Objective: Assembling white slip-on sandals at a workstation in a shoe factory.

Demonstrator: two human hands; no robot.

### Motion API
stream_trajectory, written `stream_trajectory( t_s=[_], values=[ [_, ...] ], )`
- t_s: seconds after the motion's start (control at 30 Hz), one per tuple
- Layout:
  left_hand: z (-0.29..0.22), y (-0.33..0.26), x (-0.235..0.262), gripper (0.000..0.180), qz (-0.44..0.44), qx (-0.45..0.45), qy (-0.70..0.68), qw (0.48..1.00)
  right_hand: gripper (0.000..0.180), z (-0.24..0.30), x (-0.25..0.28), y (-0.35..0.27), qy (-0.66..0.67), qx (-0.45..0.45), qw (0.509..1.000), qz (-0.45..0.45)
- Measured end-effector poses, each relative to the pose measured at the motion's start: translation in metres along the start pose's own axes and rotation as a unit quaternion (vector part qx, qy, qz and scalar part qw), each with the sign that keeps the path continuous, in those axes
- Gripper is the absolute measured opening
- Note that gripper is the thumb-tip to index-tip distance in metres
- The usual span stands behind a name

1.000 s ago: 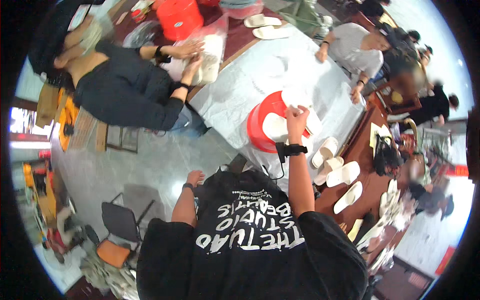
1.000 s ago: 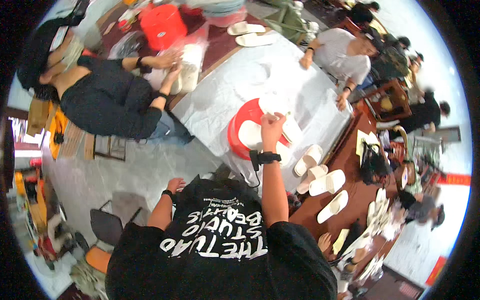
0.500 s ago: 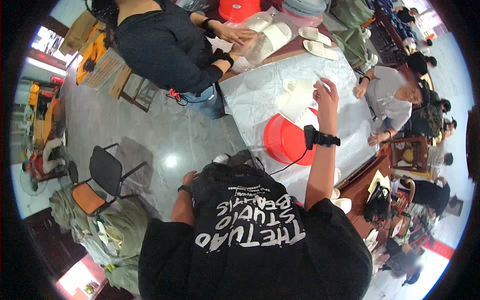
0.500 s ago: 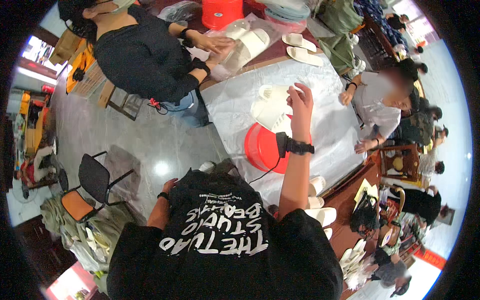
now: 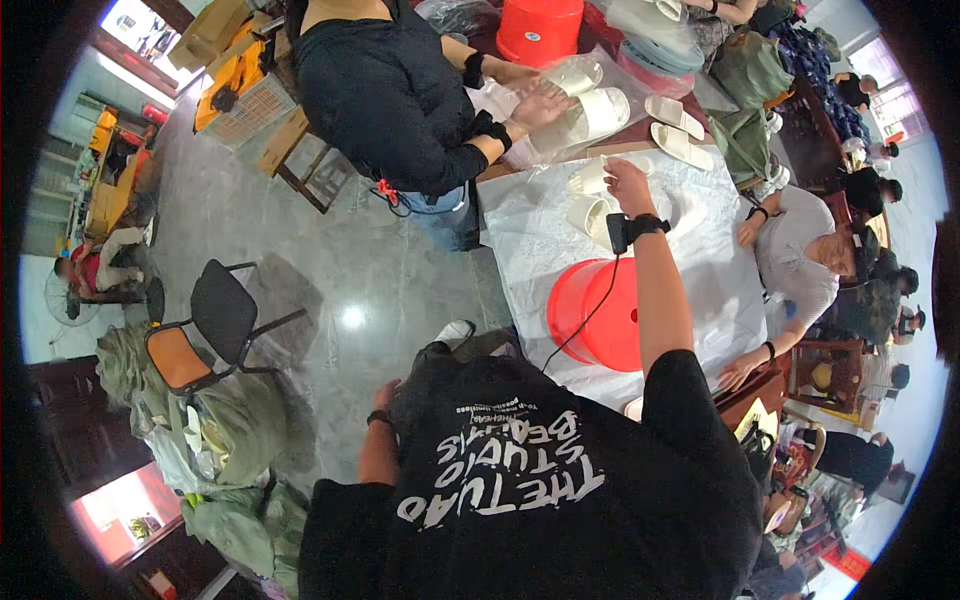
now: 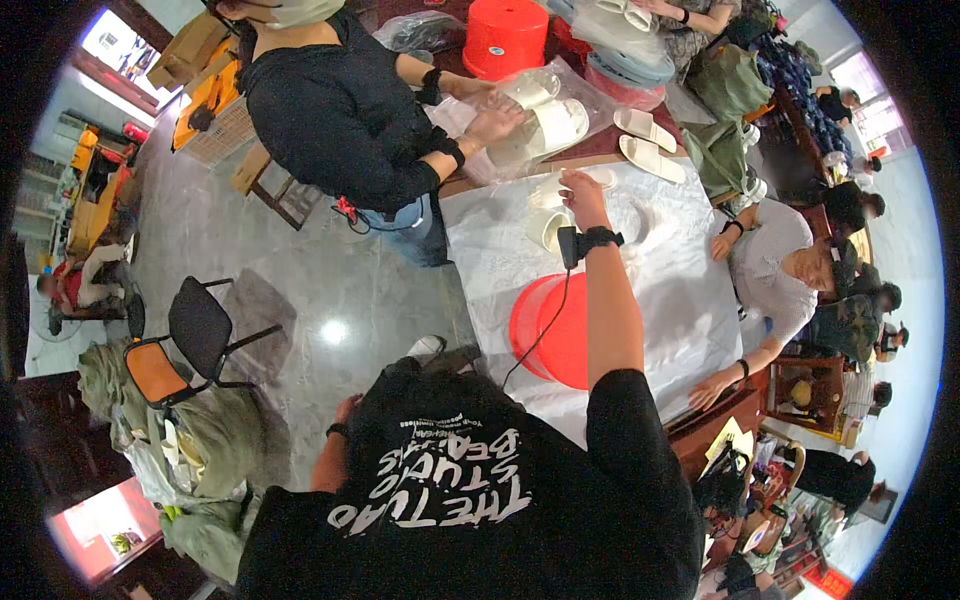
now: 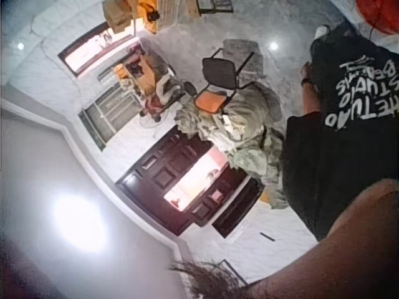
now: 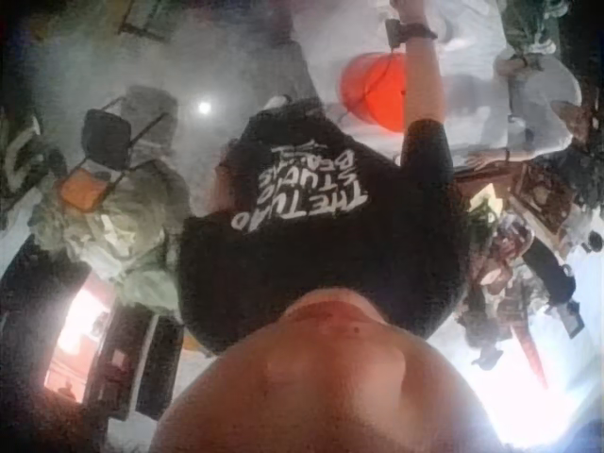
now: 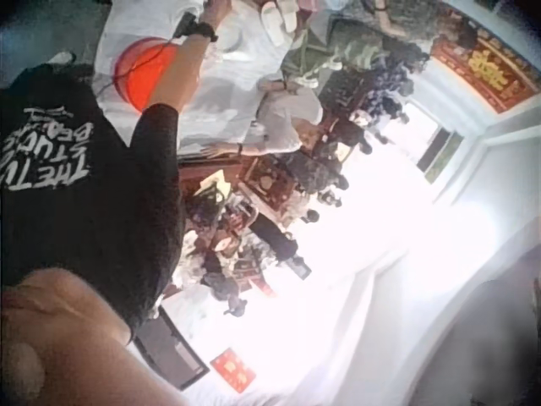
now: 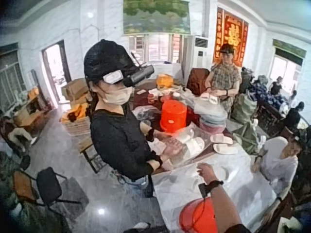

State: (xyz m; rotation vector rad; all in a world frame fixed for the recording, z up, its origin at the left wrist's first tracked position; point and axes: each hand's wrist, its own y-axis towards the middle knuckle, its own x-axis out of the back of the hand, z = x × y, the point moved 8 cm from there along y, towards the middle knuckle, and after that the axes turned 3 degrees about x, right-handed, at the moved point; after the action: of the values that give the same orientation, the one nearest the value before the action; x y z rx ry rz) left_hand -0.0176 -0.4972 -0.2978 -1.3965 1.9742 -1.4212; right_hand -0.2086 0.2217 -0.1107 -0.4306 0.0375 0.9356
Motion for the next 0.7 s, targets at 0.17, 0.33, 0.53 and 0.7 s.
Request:
stream_trajectory(
  t_s=[0.17, 0.33, 0.53, 0.7],
  values=[
    [0.061, -0.001, 0.012, 0.036, -0.038, -0.034, 0.060, 0.997, 0.039, -0.047, -0.011, 0.024, -0.110, -0.001, 0.994, -0.024],
    [0.079, 0.027, 0.013, 0.032, 0.027, 0.089, -0.152, 0.984, 0.041, -0.054, 0.034, 0.006, -0.155, 0.088, 0.977, -0.114],
    [0.004, 0.071, 0.021, 0.038, 0.098, -0.061, 0.236, 0.965, 0.029, 0.013, 0.002, -0.146, 0.069, 0.111, 0.990, -0.047],
    [-0.090, 0.090, -0.007, 0.037, 0.158, -0.291, 0.470, 0.818, 0.022, 0.029, 0.076, -0.283, 0.107, 0.206, 0.954, -0.189]
  ],
)
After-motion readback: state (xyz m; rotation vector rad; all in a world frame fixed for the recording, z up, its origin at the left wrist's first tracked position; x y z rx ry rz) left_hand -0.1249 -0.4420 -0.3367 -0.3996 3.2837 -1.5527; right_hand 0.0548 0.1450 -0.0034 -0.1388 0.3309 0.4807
